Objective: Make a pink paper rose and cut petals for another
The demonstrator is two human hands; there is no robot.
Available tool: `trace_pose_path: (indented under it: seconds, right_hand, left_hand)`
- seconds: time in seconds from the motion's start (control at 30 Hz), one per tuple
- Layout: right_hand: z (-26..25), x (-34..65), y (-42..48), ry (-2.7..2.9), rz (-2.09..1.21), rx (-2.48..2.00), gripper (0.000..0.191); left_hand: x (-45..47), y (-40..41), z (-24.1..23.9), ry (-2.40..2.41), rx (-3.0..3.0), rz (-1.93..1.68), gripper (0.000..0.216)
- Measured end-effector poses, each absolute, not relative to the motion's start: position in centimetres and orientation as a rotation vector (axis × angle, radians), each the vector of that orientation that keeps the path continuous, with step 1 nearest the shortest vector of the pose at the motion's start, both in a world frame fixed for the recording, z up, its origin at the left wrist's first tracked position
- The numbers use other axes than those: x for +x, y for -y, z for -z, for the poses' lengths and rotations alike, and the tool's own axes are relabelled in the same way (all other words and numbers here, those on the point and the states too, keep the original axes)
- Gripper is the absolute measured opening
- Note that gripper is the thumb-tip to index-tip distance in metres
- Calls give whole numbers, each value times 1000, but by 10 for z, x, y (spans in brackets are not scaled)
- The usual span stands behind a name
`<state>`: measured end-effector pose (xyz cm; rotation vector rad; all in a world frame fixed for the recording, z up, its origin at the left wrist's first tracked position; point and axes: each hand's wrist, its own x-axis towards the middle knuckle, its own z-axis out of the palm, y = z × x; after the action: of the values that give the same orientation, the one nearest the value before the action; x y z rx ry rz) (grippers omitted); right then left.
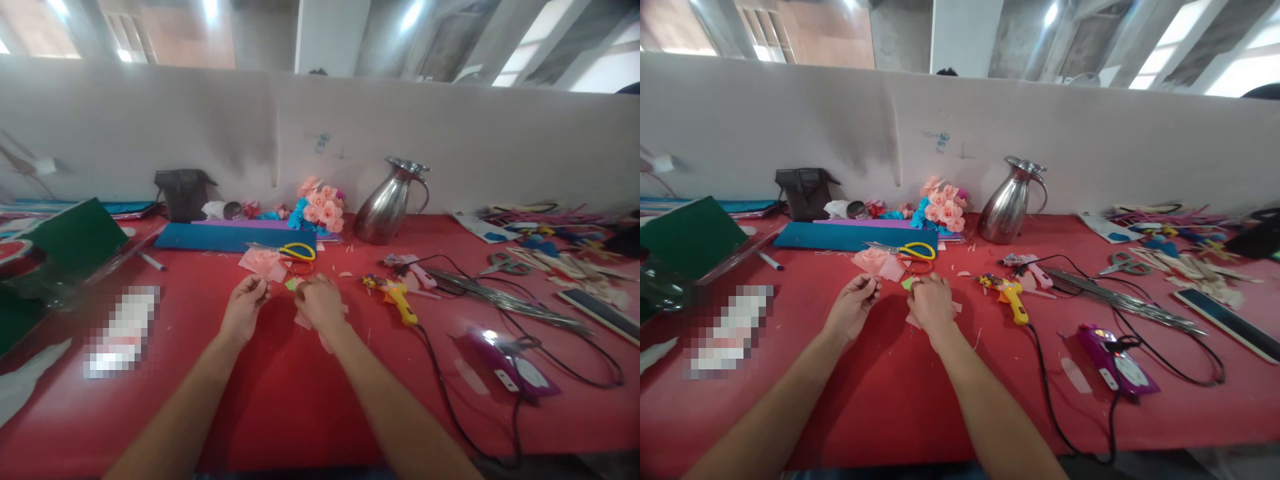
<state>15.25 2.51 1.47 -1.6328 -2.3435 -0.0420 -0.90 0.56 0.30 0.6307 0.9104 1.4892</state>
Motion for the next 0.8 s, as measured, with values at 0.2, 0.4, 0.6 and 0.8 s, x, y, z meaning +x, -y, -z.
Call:
trace_pose_path:
  seconds: [0.2,0.4,0.6,0.8]
  right_hand:
    - [-11,168,-39,1986,-137,-1616,15]
    - [-4,172,-43,1926,-337,-1524,15]
    - [-3,167,-39,1941,-321,-1476,12]
    - [-3,168,-39,1942,-301,-1527,15]
  left_hand:
    - [-5,-5,-2,-883,617,-1486,23]
    - [-2,-4,-3,-890,664,-1459,24]
    - [-2,-3,-6,-902,674,-1457,25]
    - [-1,-3,-4,-903,680,-1441,24]
